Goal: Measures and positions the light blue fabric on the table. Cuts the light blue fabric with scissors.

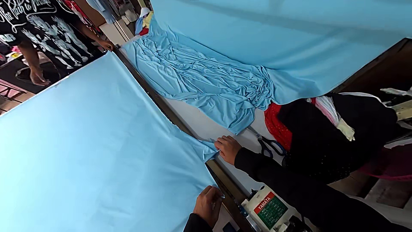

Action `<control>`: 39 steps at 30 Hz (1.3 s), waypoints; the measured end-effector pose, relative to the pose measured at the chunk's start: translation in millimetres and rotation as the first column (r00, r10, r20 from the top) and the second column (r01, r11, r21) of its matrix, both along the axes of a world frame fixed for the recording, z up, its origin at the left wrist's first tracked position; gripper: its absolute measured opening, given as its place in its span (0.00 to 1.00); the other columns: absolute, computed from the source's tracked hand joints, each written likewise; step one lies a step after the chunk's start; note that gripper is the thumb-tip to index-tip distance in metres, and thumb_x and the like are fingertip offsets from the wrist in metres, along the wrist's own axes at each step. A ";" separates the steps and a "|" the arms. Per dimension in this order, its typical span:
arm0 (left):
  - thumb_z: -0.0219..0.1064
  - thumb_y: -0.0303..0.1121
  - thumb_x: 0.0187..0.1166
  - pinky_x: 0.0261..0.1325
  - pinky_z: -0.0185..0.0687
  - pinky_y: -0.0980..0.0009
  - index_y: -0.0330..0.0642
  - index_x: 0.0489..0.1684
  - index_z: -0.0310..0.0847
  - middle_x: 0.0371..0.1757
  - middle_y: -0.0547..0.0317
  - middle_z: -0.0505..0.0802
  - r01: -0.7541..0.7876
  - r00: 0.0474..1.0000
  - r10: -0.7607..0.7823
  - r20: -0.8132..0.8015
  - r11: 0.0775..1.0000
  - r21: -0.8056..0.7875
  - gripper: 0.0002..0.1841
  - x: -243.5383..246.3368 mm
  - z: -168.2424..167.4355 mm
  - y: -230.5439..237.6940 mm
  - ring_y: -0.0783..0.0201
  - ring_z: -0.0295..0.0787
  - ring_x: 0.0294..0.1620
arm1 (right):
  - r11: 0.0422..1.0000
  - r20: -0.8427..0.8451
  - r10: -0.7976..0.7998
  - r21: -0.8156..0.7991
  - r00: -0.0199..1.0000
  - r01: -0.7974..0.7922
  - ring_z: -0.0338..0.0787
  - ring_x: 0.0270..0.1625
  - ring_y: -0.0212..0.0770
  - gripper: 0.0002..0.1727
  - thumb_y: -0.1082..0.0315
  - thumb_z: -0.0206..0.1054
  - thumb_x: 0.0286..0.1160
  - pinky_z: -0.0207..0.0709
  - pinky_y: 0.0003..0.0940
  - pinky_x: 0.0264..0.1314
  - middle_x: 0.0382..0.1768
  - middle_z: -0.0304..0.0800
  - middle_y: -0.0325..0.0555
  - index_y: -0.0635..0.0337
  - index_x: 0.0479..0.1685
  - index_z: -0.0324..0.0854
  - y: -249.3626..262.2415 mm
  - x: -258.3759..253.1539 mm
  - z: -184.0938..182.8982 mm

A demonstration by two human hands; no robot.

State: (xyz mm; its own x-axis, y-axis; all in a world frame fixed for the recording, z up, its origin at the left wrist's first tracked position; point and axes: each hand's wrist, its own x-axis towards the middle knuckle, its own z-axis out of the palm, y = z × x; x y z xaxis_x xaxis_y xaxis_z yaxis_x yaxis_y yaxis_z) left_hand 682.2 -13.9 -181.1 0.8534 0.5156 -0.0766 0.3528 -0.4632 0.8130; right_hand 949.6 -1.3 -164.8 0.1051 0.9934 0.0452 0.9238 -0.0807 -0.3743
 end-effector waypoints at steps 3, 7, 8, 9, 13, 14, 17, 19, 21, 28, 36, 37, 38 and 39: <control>0.71 0.30 0.74 0.44 0.92 0.74 0.39 0.45 0.90 0.42 0.55 0.93 0.005 1.000 -0.005 0.004 1.000 -0.011 0.08 -0.7 0.0 -0.5 0.69 0.93 0.37 | 0.977 -0.502 -0.210 -0.137 0.839 0.162 0.90 0.55 0.51 0.14 0.74 0.67 0.72 0.84 0.51 0.61 0.54 0.88 0.55 0.64 0.57 0.85 5.5 1.0 0.4; 0.70 0.31 0.75 0.43 0.92 0.73 0.38 0.46 0.90 0.43 0.54 0.93 0.024 0.999 -0.025 -0.021 0.999 -0.041 0.09 2.6 -3.3 1.7 0.68 0.92 0.36 | 0.962 -0.611 -0.268 -0.207 0.745 0.176 0.87 0.67 0.53 0.24 0.62 0.56 0.88 0.78 0.56 0.73 0.65 0.87 0.57 0.60 0.79 0.76 37.4 -3.0 -6.4; 0.70 0.31 0.75 0.43 0.92 0.73 0.38 0.46 0.90 0.43 0.54 0.93 0.028 0.999 -0.029 -0.020 0.999 -0.038 0.09 3.1 -4.8 1.6 0.69 0.92 0.36 | 0.958 -0.553 -0.261 -0.247 0.791 0.143 0.86 0.68 0.55 0.26 0.55 0.61 0.88 0.76 0.57 0.74 0.64 0.87 0.58 0.61 0.77 0.77 45.1 -7.0 -4.5; 0.70 0.31 0.75 0.43 0.92 0.74 0.38 0.46 0.90 0.42 0.55 0.93 0.032 0.999 -0.033 -0.020 0.999 -0.033 0.09 3.5 -5.2 1.6 0.69 0.92 0.36 | 0.947 -0.478 -0.248 -0.304 0.843 0.106 0.85 0.68 0.56 0.27 0.50 0.66 0.84 0.76 0.59 0.73 0.62 0.87 0.58 0.62 0.70 0.82 51.5 -11.6 0.6; 0.71 0.30 0.73 0.42 0.91 0.74 0.38 0.46 0.90 0.41 0.54 0.93 0.041 0.999 -0.041 0.000 0.999 -0.024 0.08 4.2 -2.3 4.2 0.69 0.91 0.35 | 0.905 -0.375 -0.202 -0.425 0.905 0.026 0.87 0.63 0.58 0.21 0.52 0.69 0.81 0.77 0.59 0.69 0.53 0.90 0.59 0.64 0.51 0.87 68.6 -8.8 27.6; 0.71 0.29 0.73 0.42 0.91 0.74 0.38 0.46 0.90 0.41 0.54 0.93 0.041 0.999 -0.041 0.011 0.999 -0.024 0.08 3.5 -2.5 4.3 0.69 0.91 0.35 | 0.923 -0.431 -0.217 -0.384 0.876 0.040 0.88 0.59 0.58 0.19 0.54 0.71 0.80 0.78 0.59 0.65 0.49 0.90 0.60 0.66 0.49 0.87 69.2 -3.3 30.8; 0.71 0.30 0.74 0.43 0.91 0.74 0.38 0.46 0.90 0.42 0.55 0.93 0.047 0.999 -0.046 0.027 0.999 -0.028 0.08 1.3 -5.0 4.9 0.69 0.91 0.36 | 0.975 -0.630 -0.196 -0.203 0.752 0.084 0.89 0.45 0.53 0.13 0.65 0.75 0.73 0.81 0.56 0.53 0.40 0.89 0.58 0.67 0.46 0.86 63.3 8.4 40.8; 0.71 0.30 0.74 0.43 0.91 0.74 0.39 0.46 0.90 0.42 0.55 0.93 0.052 0.998 -0.051 0.031 0.998 -0.037 0.08 0.9 -8.4 4.4 0.69 0.92 0.36 | 0.985 -0.708 -0.172 -0.126 0.685 0.117 0.87 0.38 0.49 0.08 0.72 0.74 0.70 0.80 0.51 0.45 0.34 0.86 0.54 0.66 0.41 0.84 59.1 9.0 40.2; 0.71 0.30 0.74 0.44 0.92 0.73 0.39 0.45 0.90 0.42 0.54 0.93 0.061 0.998 -0.059 0.030 0.997 -0.051 0.08 0.8 -11.4 3.6 0.68 0.92 0.37 | 0.979 -0.786 -0.201 -0.149 0.585 0.137 0.86 0.38 0.47 0.08 0.75 0.73 0.68 0.79 0.49 0.43 0.35 0.85 0.54 0.68 0.42 0.82 58.5 6.1 26.4; 0.70 0.31 0.75 0.43 0.91 0.73 0.40 0.46 0.90 0.42 0.55 0.93 0.063 0.998 -0.062 0.024 0.996 -0.057 0.08 2.2 -12.4 5.9 0.69 0.92 0.37 | 0.849 -0.772 -0.490 -0.529 0.405 0.020 0.88 0.57 0.52 0.27 0.49 0.65 0.86 0.76 0.55 0.67 0.54 0.89 0.63 0.70 0.57 0.86 79.4 2.9 -6.9; 0.71 0.30 0.75 0.43 0.92 0.73 0.38 0.46 0.90 0.42 0.54 0.93 0.062 0.997 -0.060 0.041 0.996 -0.066 0.08 2.2 -11.7 6.8 0.69 0.92 0.37 | 0.943 -0.655 -0.331 -0.266 0.679 0.202 0.91 0.48 0.53 0.12 0.61 0.75 0.76 0.81 0.60 0.57 0.41 0.93 0.56 0.62 0.46 0.90 86.6 23.5 19.7; 0.71 0.30 0.75 0.43 0.92 0.73 0.39 0.46 0.90 0.42 0.54 0.92 0.061 0.997 -0.058 0.042 0.996 -0.067 0.08 1.9 -12.5 8.0 0.69 0.92 0.37 | 0.958 -0.651 -0.284 -0.159 0.704 0.239 0.91 0.46 0.51 0.10 0.63 0.75 0.74 0.83 0.58 0.54 0.40 0.92 0.52 0.60 0.44 0.89 86.2 20.9 17.9; 0.71 0.30 0.75 0.43 0.92 0.74 0.39 0.46 0.90 0.42 0.55 0.92 0.062 0.997 -0.059 0.043 0.996 -0.066 0.08 1.4 -13.7 8.5 0.69 0.91 0.36 | 0.967 -0.640 -0.240 -0.093 0.729 0.237 0.92 0.44 0.50 0.09 0.64 0.76 0.72 0.84 0.56 0.53 0.38 0.92 0.50 0.60 0.43 0.89 85.5 17.9 12.1; 0.71 0.30 0.75 0.43 0.92 0.74 0.39 0.46 0.90 0.42 0.55 0.92 0.066 0.997 -0.064 0.041 0.996 -0.066 0.08 0.6 -14.8 8.1 0.70 0.91 0.36 | 0.976 -0.625 -0.213 -0.106 0.751 0.189 0.92 0.45 0.51 0.11 0.65 0.76 0.70 0.84 0.57 0.54 0.39 0.92 0.51 0.61 0.45 0.89 83.3 15.4 5.0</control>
